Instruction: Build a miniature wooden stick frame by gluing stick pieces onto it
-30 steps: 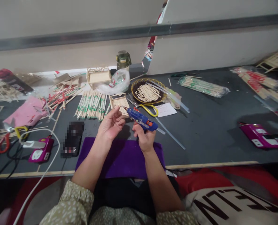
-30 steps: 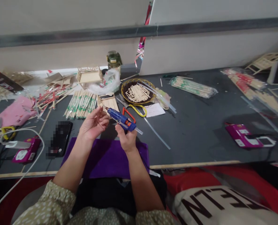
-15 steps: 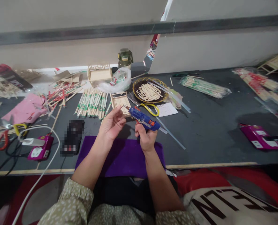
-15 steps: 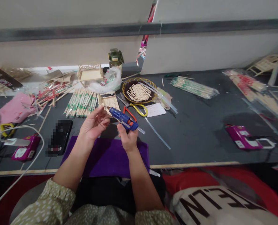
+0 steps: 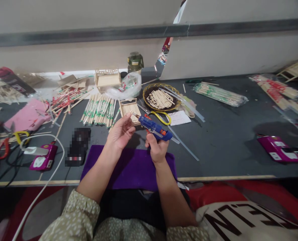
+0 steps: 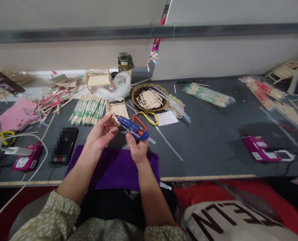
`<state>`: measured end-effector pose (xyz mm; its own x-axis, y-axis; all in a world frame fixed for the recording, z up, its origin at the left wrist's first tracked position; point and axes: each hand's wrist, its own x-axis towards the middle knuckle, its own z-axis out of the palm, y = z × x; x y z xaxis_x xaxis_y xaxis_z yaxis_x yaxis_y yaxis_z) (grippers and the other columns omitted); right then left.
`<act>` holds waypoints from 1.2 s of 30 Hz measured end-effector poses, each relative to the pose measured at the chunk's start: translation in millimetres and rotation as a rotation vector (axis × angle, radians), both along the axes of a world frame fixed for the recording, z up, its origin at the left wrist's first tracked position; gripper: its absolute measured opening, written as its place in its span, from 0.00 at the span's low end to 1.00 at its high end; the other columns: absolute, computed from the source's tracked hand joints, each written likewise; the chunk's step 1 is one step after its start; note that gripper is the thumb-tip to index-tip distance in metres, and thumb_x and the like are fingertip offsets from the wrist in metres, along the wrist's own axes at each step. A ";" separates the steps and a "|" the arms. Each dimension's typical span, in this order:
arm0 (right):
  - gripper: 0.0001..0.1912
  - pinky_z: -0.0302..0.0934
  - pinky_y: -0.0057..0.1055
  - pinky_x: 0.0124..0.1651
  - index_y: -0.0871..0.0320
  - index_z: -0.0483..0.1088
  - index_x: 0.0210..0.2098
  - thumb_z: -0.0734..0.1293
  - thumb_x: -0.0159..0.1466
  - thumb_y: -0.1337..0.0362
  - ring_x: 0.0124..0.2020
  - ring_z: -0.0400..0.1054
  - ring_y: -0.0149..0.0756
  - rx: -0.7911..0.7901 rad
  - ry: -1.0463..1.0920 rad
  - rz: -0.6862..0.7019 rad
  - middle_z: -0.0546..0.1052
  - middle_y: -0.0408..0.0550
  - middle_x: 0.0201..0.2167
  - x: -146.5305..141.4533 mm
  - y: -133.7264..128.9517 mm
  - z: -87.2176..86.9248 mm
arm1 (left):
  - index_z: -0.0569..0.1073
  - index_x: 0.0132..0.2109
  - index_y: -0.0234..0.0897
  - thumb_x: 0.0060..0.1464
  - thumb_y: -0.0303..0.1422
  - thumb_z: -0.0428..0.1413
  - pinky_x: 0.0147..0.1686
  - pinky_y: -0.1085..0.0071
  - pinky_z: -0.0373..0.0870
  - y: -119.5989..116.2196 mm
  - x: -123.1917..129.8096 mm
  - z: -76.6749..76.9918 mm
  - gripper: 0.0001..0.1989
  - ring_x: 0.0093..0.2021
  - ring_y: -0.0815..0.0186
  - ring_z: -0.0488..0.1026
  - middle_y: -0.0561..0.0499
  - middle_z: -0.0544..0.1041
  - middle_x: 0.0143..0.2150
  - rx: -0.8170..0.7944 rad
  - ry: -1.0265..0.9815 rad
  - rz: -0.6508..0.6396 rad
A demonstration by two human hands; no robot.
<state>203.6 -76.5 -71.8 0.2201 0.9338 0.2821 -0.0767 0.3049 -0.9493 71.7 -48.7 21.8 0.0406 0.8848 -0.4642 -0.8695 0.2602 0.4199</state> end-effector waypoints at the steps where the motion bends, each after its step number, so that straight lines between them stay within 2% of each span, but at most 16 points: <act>1: 0.22 0.58 0.28 0.19 0.55 0.71 0.27 0.72 0.60 0.42 0.13 0.61 0.28 0.001 -0.011 0.006 0.68 0.37 0.13 0.5 -0.2 -0.3 | 0.69 0.27 0.32 0.59 0.20 0.59 0.15 0.82 0.53 0.1 -0.1 0.1 0.13 0.16 0.79 0.59 0.61 0.62 0.18 0.001 -0.004 -0.002; 8: 0.21 0.58 0.27 0.19 0.56 0.73 0.30 0.71 0.61 0.43 0.13 0.62 0.28 -0.001 -0.034 0.011 0.69 0.37 0.14 1.6 0.1 -3.5 | 0.68 0.25 0.32 0.60 0.21 0.59 0.15 0.82 0.52 -0.7 0.7 1.1 0.15 0.16 0.79 0.55 0.61 0.60 0.18 -0.013 -0.050 -0.031; 15: 0.24 0.57 0.27 0.19 0.56 0.71 0.26 0.71 0.60 0.41 0.13 0.61 0.28 -0.010 -0.051 0.005 0.68 0.37 0.12 0.4 -0.5 1.4 | 0.71 0.27 0.31 0.58 0.21 0.61 0.16 0.82 0.53 0.0 -0.8 -0.5 0.12 0.17 0.78 0.55 0.60 0.61 0.20 -0.036 -0.083 -0.051; 22: 0.25 0.58 0.28 0.20 0.55 0.68 0.23 0.70 0.61 0.41 0.13 0.61 0.28 -0.024 -0.081 0.023 0.68 0.38 0.12 2.0 -0.6 1.0 | 0.72 0.29 0.30 0.66 0.23 0.53 0.17 0.82 0.53 -0.2 -2.1 0.2 0.14 0.17 0.78 0.55 0.59 0.60 0.19 -0.035 -0.123 -0.057; 32: 0.24 0.58 0.28 0.20 0.55 0.70 0.24 0.70 0.61 0.41 0.13 0.61 0.29 -0.015 -0.076 -0.007 0.68 0.38 0.12 1.4 -1.3 1.3 | 0.72 0.29 0.30 0.64 0.23 0.55 0.17 0.82 0.53 -1.4 -2.3 0.4 0.14 0.17 0.78 0.55 0.60 0.60 0.19 -0.042 -0.125 -0.063; 36: 0.25 0.58 0.29 0.20 0.55 0.69 0.23 0.70 0.61 0.41 0.14 0.61 0.29 -0.018 -0.084 -0.015 0.68 0.39 0.12 1.8 -1.5 1.6 | 0.73 0.29 0.30 0.59 0.22 0.60 0.17 0.82 0.53 -1.3 -2.1 -0.3 0.10 0.18 0.78 0.55 0.60 0.60 0.20 -0.030 -0.124 -0.076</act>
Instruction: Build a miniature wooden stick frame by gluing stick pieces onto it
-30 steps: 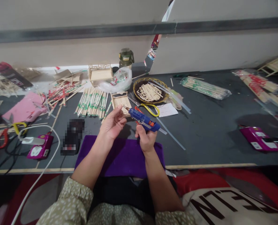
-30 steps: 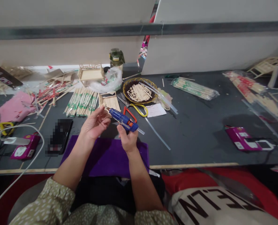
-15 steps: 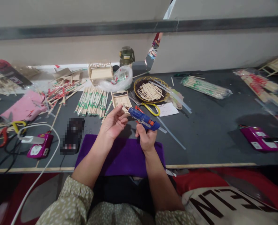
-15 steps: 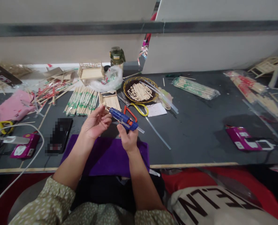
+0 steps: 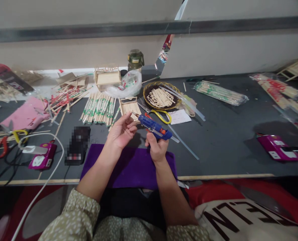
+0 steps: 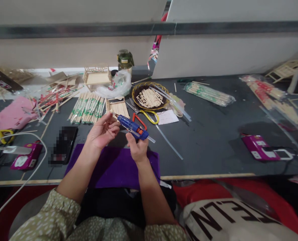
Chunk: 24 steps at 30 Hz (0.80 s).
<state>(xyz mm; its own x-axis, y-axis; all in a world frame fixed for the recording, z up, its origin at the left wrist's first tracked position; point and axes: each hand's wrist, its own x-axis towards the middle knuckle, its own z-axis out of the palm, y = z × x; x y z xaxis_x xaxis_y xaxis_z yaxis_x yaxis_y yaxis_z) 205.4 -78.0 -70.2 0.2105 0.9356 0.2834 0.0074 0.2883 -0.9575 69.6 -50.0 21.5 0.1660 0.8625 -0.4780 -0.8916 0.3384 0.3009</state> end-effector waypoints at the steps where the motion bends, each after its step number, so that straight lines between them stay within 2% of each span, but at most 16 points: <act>1: 0.26 0.58 0.29 0.20 0.54 0.68 0.22 0.70 0.61 0.40 0.14 0.61 0.29 0.000 -0.001 -0.002 0.68 0.39 0.11 0.0 0.0 0.2 | 0.72 0.29 0.31 0.58 0.21 0.62 0.17 0.82 0.53 0.1 -0.1 -0.2 0.10 0.18 0.78 0.55 0.60 0.60 0.20 0.003 0.001 -0.002; 10: 0.27 0.58 0.29 0.20 0.55 0.68 0.21 0.70 0.61 0.40 0.14 0.61 0.29 0.015 0.021 0.001 0.68 0.39 0.12 -0.9 0.5 1.3 | 0.74 0.29 0.30 0.57 0.21 0.62 0.17 0.82 0.52 -0.2 -0.2 0.9 0.09 0.18 0.78 0.54 0.61 0.59 0.20 0.008 0.004 -0.010; 16: 0.27 0.57 0.29 0.19 0.54 0.66 0.21 0.70 0.61 0.39 0.14 0.60 0.29 0.034 0.033 -0.002 0.67 0.39 0.12 -1.6 0.8 3.3 | 0.74 0.29 0.29 0.60 0.22 0.58 0.17 0.82 0.53 0.1 -0.8 1.1 0.10 0.18 0.78 0.55 0.60 0.59 0.19 0.010 0.009 -0.008; 24: 0.25 0.59 0.29 0.20 0.55 0.69 0.23 0.71 0.59 0.40 0.13 0.61 0.29 0.002 0.035 -0.008 0.68 0.38 0.12 -0.2 1.2 -0.4 | 0.73 0.29 0.30 0.59 0.21 0.60 0.17 0.82 0.53 0.2 -1.0 0.9 0.09 0.18 0.78 0.55 0.60 0.60 0.20 0.010 0.019 -0.003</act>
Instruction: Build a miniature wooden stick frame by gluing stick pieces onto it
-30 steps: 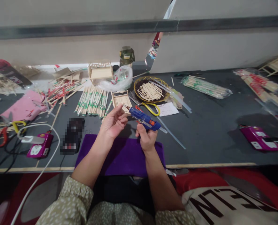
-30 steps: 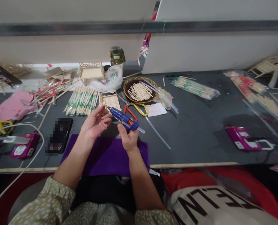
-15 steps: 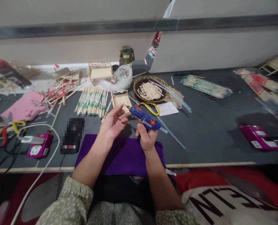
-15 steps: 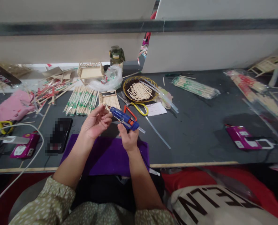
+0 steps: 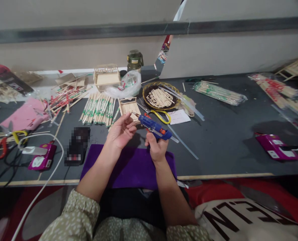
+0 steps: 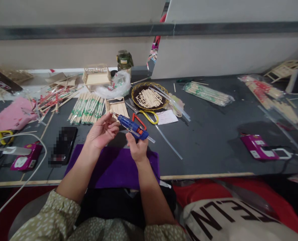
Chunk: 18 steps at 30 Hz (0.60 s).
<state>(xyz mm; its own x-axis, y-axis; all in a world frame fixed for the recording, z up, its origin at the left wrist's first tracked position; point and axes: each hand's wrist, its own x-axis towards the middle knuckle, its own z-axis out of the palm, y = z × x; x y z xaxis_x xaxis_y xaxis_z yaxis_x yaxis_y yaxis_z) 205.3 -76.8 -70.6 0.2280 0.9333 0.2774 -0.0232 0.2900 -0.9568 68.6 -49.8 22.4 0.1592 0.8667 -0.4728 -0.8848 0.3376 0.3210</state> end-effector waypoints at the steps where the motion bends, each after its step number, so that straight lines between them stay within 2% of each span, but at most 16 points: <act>1: 0.25 0.59 0.29 0.20 0.55 0.70 0.24 0.71 0.59 0.40 0.13 0.62 0.29 -0.002 0.001 0.000 0.68 0.38 0.12 -0.1 0.1 -0.3 | 0.73 0.29 0.30 0.58 0.21 0.61 0.17 0.82 0.53 0.1 0.1 -0.1 0.09 0.18 0.78 0.55 0.60 0.60 0.20 0.000 0.005 0.001; 6: 0.24 0.58 0.28 0.19 0.55 0.71 0.25 0.71 0.59 0.40 0.13 0.61 0.28 -0.014 0.009 0.004 0.69 0.38 0.13 -0.4 0.3 1.1 | 0.73 0.28 0.30 0.55 0.21 0.63 0.17 0.82 0.53 0.7 0.8 -0.4 0.09 0.18 0.79 0.55 0.61 0.60 0.20 0.002 0.020 0.006; 12: 0.24 0.59 0.27 0.18 0.56 0.72 0.27 0.71 0.59 0.40 0.13 0.62 0.27 -0.013 0.040 0.008 0.75 0.42 0.18 -2.1 -0.4 4.8 | 0.73 0.28 0.30 0.60 0.21 0.59 0.17 0.82 0.53 -0.2 1.5 0.4 0.11 0.17 0.78 0.55 0.60 0.60 0.20 0.001 0.029 0.016; 18: 0.24 0.61 0.28 0.20 0.56 0.72 0.26 0.71 0.59 0.41 0.14 0.63 0.28 -0.011 0.018 0.000 0.75 0.43 0.18 -0.8 -0.9 1.2 | 0.73 0.27 0.30 0.56 0.21 0.62 0.16 0.82 0.53 0.0 2.0 0.0 0.10 0.17 0.79 0.56 0.60 0.60 0.20 0.009 0.047 0.022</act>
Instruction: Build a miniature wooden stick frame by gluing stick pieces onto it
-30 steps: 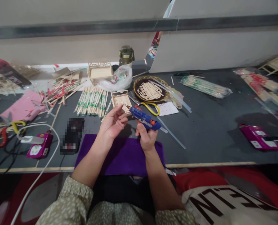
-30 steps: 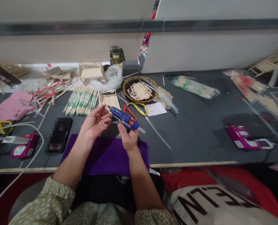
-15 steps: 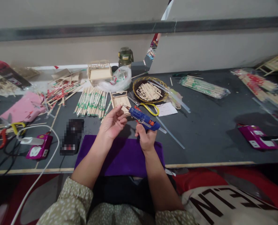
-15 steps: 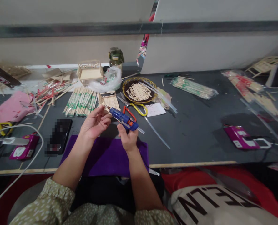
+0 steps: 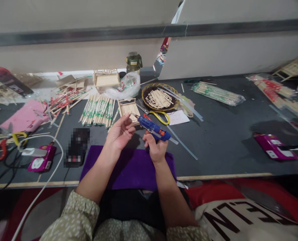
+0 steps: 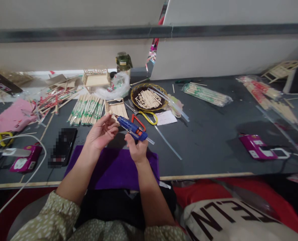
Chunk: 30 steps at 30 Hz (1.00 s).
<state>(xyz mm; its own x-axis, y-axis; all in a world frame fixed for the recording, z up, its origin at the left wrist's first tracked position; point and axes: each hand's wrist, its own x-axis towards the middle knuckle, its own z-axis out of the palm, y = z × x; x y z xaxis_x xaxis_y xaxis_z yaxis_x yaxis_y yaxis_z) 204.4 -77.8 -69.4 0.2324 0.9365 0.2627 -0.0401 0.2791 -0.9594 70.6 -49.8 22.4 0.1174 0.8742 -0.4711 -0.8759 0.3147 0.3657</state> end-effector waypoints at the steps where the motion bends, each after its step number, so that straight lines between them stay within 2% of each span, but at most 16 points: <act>1: 0.23 0.61 0.28 0.20 0.56 0.72 0.26 0.71 0.59 0.42 0.14 0.63 0.28 0.004 -0.008 0.002 0.75 0.43 0.18 0.4 -0.1 -0.9 | 0.72 0.27 0.30 0.55 0.21 0.62 0.16 0.82 0.53 0.2 -0.1 -0.3 0.10 0.17 0.79 0.56 0.60 0.60 0.20 0.006 0.000 -0.003; 6: 0.23 0.61 0.28 0.20 0.56 0.73 0.27 0.70 0.61 0.43 0.14 0.64 0.28 0.025 -0.040 0.005 0.75 0.42 0.18 1.6 -0.3 -1.8 | 0.73 0.27 0.31 0.55 0.21 0.63 0.16 0.82 0.53 0.9 -0.4 -1.9 0.10 0.17 0.79 0.56 0.61 0.59 0.20 0.020 -0.003 -0.010; 13: 0.21 0.61 0.28 0.21 0.57 0.73 0.30 0.71 0.61 0.44 0.15 0.63 0.28 0.045 -0.017 0.013 0.77 0.43 0.21 1.4 -1.3 -1.6 | 0.73 0.27 0.30 0.59 0.21 0.59 0.16 0.82 0.53 -0.3 0.1 -0.8 0.11 0.17 0.79 0.56 0.60 0.59 0.20 0.021 -0.009 -0.008; 20: 0.20 0.62 0.28 0.21 0.57 0.74 0.30 0.71 0.62 0.45 0.15 0.63 0.28 0.046 -0.017 0.019 0.77 0.43 0.21 1.4 -0.9 -1.1 | 0.73 0.27 0.31 0.55 0.21 0.63 0.16 0.82 0.53 0.1 0.4 -1.4 0.10 0.18 0.79 0.56 0.61 0.59 0.20 0.028 -0.006 -0.010; 27: 0.18 0.61 0.28 0.22 0.57 0.74 0.29 0.72 0.62 0.47 0.15 0.63 0.27 0.065 -0.013 0.018 0.75 0.41 0.19 1.5 -0.3 -2.4 | 0.72 0.28 0.31 0.58 0.21 0.59 0.16 0.82 0.53 -0.4 -0.6 -1.5 0.11 0.17 0.79 0.56 0.61 0.59 0.20 0.039 -0.003 0.007; 30: 0.17 0.61 0.28 0.22 0.56 0.75 0.30 0.73 0.61 0.48 0.16 0.64 0.27 0.060 -0.007 0.018 0.78 0.42 0.21 1.4 -0.6 -2.1 | 0.71 0.27 0.32 0.54 0.21 0.62 0.15 0.82 0.53 -0.6 -0.9 -2.9 0.10 0.17 0.79 0.56 0.61 0.59 0.19 0.078 0.032 0.024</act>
